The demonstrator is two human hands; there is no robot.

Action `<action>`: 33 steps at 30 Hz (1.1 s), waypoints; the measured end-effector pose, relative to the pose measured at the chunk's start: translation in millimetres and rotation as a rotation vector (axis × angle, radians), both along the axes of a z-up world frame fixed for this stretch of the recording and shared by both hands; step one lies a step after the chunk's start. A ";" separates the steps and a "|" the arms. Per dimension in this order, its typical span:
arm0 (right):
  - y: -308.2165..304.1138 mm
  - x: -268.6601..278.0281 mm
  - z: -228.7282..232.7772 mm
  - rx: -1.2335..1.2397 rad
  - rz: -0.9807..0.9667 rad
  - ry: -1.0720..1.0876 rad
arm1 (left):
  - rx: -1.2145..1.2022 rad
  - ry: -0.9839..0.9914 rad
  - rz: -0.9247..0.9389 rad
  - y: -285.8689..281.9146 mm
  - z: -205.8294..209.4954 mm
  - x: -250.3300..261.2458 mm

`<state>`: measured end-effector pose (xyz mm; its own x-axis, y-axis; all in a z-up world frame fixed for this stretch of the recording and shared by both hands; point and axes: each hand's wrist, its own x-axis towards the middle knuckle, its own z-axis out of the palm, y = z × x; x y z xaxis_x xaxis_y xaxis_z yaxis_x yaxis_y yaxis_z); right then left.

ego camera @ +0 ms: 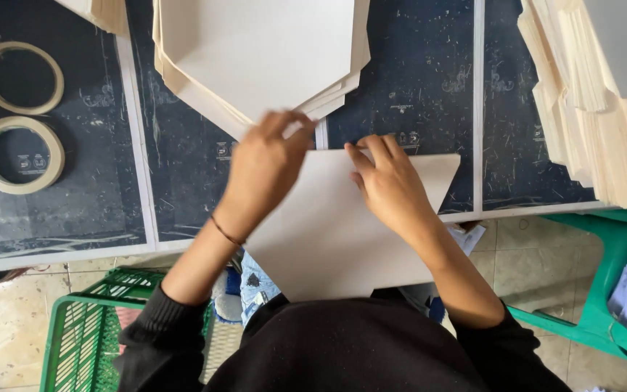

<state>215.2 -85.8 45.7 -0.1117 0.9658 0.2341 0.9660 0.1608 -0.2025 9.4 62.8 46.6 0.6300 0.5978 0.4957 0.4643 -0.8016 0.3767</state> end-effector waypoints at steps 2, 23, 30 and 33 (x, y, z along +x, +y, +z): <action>2.2 1.4 -4.3 -0.122 -0.026 -0.013 | 0.067 0.104 -0.133 -17.4 -12.2 3.4; 8.0 16.8 5.1 -0.049 0.100 -0.194 | -0.026 0.169 -0.246 -25.2 -9.9 3.0; -3.4 -5.7 -12.1 0.209 0.116 -0.236 | 0.326 0.007 -0.178 -50.7 -28.7 4.7; -12.1 -18.7 -28.3 0.354 0.063 -0.346 | 0.478 0.044 -0.131 -63.4 -42.9 3.7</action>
